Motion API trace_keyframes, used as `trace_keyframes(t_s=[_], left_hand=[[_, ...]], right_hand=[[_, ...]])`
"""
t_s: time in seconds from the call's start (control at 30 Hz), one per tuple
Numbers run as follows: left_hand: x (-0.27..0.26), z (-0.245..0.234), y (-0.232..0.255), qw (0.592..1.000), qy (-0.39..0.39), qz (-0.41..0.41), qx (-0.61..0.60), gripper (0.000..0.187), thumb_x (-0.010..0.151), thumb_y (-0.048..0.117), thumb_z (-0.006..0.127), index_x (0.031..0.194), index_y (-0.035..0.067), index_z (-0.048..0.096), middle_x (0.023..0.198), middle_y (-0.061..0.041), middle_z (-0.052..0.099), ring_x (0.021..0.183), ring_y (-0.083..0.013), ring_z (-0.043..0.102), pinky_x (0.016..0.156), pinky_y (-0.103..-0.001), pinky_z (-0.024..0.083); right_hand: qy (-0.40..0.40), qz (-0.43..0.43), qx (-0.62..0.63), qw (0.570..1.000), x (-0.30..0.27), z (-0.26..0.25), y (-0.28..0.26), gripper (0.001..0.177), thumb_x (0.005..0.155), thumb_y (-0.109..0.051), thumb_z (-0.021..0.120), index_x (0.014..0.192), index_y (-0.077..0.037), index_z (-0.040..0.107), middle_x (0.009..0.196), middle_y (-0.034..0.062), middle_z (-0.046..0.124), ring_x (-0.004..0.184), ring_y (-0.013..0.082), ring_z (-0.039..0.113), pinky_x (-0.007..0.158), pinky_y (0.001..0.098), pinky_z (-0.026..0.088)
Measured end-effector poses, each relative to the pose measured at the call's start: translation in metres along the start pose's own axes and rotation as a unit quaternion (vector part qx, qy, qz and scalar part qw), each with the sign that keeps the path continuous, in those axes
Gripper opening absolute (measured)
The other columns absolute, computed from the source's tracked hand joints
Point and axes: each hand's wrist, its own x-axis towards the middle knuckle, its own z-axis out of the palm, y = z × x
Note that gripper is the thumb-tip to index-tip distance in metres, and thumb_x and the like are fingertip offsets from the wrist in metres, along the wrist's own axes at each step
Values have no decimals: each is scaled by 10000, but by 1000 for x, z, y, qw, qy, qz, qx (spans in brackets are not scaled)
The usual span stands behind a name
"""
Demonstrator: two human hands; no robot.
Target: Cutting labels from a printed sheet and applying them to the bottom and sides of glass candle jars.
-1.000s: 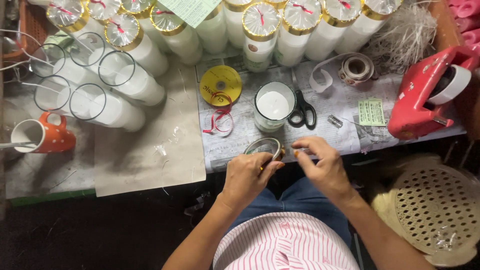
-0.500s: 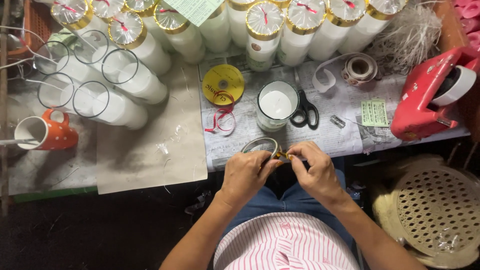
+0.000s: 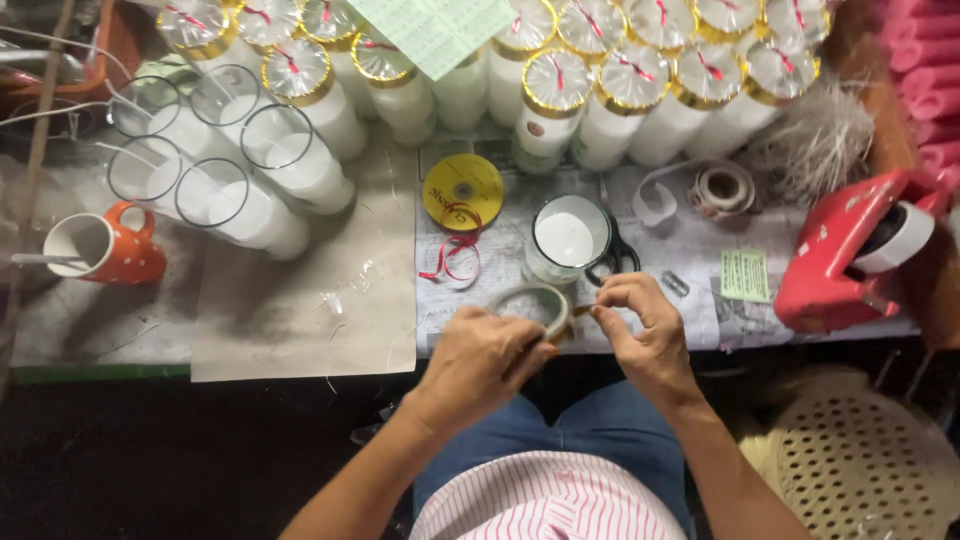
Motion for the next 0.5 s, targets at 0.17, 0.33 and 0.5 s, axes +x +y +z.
trace_keyframes(t_s=[0.17,0.33,0.5], left_hand=[[7,-5,-50,957,154,34,245,253,919,407,665,734,242,617,576,5,584,587,-227,630,797,-425,479],[19,-6,-77,952,210,26,220,235,920,458,691,829,247,647,657,46,615,686,-165,642,866,-375,446],[21,0,-79,955,221,18,196,233,928,453,688,859,233,659,665,37,616,708,-169,644,908,-390,447]], right_hand=[[115,-63,-43,990,13,-7,7,65,931,0,732,911,-26,677,1021,126,641,1044,282,691,861,363,570],[132,-70,-53,987,13,-4,19,66,921,-2,757,915,-13,692,1033,122,629,1050,288,694,861,358,576],[142,-57,-61,986,12,-4,20,71,912,-22,778,902,-26,708,1023,111,635,1032,272,700,854,346,571]])
